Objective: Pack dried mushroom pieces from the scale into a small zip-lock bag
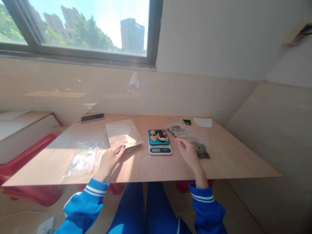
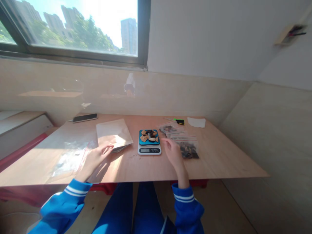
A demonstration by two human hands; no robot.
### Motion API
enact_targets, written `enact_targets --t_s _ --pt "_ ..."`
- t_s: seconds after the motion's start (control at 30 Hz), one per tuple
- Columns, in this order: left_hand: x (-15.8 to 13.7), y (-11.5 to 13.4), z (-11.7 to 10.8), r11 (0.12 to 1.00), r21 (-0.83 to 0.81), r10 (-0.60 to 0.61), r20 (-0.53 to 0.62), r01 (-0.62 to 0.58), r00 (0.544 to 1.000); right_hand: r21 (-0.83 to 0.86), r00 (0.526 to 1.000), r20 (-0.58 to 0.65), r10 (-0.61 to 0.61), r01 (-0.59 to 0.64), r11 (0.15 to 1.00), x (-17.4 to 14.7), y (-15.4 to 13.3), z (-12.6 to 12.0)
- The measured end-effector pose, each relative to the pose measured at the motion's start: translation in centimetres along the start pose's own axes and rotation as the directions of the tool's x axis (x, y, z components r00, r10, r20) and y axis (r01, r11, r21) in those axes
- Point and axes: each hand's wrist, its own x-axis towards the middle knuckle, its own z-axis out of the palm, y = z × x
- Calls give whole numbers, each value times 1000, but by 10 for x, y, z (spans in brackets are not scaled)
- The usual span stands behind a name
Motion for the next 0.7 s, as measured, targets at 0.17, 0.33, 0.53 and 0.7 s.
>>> enact_targets --t_s 0.17,0.33,0.53,0.7 --pt "-5 -15 -4 998 -4 63 -56 -63 996 144 991 25 129 -131 981 -35 -13 -3" --pt "-8 -41 -19 996 87 -7 -170 22 985 229 966 155 208 -240 943 -60 -12 8" --pt "-19 -85 -40 966 152 -174 -218 209 960 234 949 212 234 -281 931 -69 -7 4" --pt "-23 -85 -43 979 94 -153 -245 180 957 230 941 203 270 -314 921 -73 -6 -2"
